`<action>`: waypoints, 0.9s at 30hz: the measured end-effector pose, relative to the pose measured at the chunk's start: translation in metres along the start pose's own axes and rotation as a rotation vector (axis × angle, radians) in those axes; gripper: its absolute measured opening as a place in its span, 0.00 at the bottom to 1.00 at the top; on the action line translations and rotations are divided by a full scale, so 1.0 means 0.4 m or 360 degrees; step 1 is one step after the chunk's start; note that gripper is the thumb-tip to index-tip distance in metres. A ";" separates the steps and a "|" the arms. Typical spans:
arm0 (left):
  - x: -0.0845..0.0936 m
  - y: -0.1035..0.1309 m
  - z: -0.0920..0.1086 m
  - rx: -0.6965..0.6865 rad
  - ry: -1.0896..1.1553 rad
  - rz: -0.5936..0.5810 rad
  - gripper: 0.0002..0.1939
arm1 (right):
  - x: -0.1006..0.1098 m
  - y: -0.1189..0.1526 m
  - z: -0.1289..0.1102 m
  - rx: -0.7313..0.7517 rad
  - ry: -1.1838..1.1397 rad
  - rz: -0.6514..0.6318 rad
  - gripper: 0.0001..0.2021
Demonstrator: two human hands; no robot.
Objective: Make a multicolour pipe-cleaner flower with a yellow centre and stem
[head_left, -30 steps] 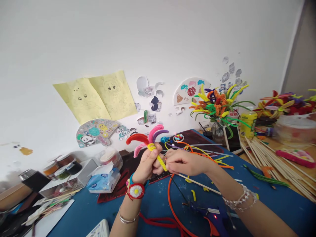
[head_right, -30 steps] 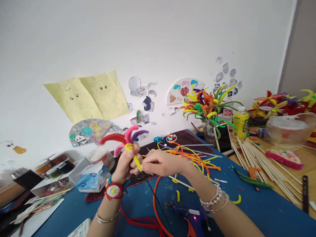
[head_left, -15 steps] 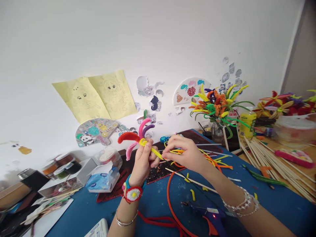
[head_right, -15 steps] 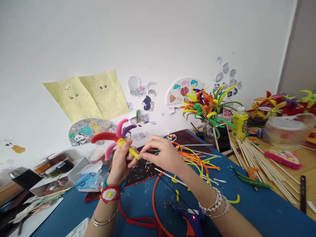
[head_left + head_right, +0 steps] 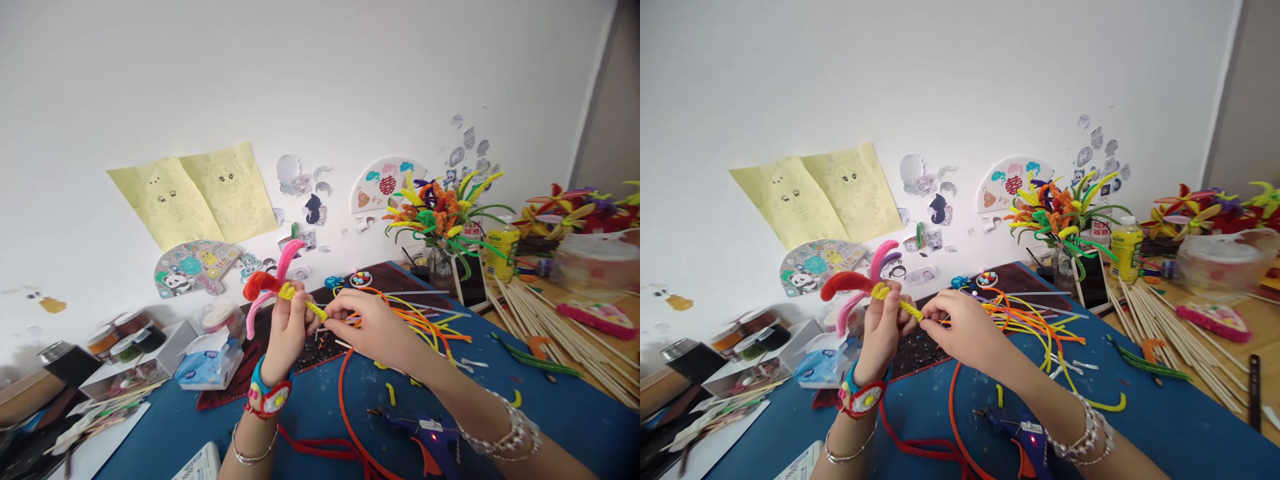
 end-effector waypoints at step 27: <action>-0.021 0.030 0.037 -0.0188 -0.0001 -0.0313 0.10 | -0.112 0.000 0.048 -0.0251 -0.1684 -0.0614 0.11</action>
Point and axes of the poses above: each hand's wrist, its own y-axis away from the middle knuckle, its own x-axis out of the back of the hand, z = x × y, the point moved 8 cm from there along -y, towards the middle knuckle, and after that the axes turned 15 degrees about -z, right-handed, at the moved point
